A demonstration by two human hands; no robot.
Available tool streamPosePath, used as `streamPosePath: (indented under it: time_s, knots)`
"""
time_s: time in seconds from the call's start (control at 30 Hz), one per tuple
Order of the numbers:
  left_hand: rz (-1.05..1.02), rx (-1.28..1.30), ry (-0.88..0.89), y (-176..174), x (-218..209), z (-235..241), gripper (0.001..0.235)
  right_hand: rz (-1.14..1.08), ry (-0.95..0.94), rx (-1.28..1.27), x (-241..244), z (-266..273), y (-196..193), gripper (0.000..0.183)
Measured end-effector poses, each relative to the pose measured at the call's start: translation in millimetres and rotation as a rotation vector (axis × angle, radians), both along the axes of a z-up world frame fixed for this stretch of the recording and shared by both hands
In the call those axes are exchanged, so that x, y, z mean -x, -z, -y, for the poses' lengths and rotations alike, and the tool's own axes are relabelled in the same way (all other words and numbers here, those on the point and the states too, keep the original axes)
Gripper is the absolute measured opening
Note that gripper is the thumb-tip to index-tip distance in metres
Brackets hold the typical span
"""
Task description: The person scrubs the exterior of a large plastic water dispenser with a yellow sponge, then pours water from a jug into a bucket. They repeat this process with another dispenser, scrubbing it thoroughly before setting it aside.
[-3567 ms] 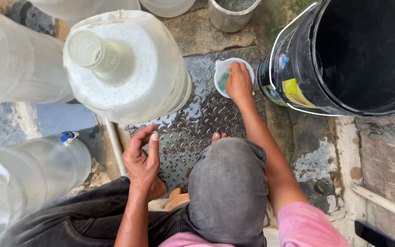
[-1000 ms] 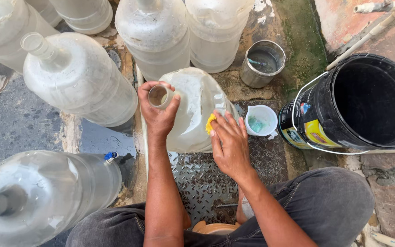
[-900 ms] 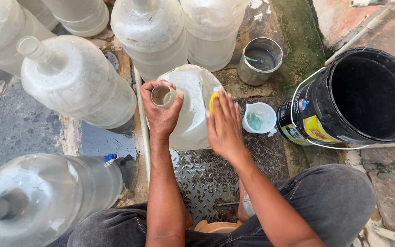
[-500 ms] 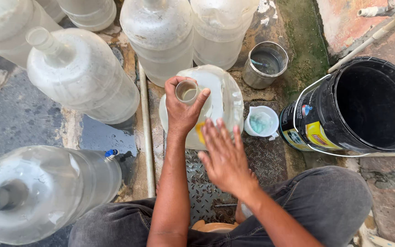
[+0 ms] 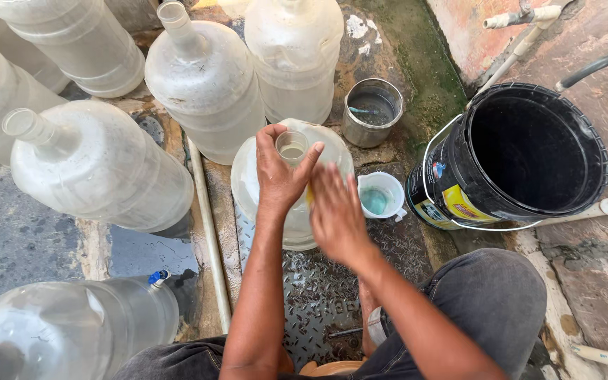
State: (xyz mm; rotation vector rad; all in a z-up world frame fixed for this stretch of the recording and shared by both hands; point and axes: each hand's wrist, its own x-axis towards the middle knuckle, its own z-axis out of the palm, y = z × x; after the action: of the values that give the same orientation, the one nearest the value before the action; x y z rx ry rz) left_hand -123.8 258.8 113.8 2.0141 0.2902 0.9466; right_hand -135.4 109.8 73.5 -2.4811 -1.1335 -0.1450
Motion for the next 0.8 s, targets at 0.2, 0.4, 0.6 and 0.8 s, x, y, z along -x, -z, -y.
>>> streamPosePath:
  time_s: [0.2, 0.4, 0.6, 0.8]
  knots:
    - [-0.064, 0.001, 0.301, 0, -16, 10, 0.047, 0.038, 0.201, -0.096, -14, 7, 17, 0.062]
    - [-0.122, 0.250, 0.499, -5, 25, -38, 0.050, -0.211, 0.053, -0.062, -79, -20, -32, 0.057]
    - [0.189, 0.330, -0.086, 48, 82, -48, 0.058, -0.283, -0.133, -0.431, -13, -41, 46, 0.050]
    - [0.220, 0.615, -0.077, 45, 113, -100, 0.057, -0.798, 0.095, -0.772, -64, -27, 165, 0.048]
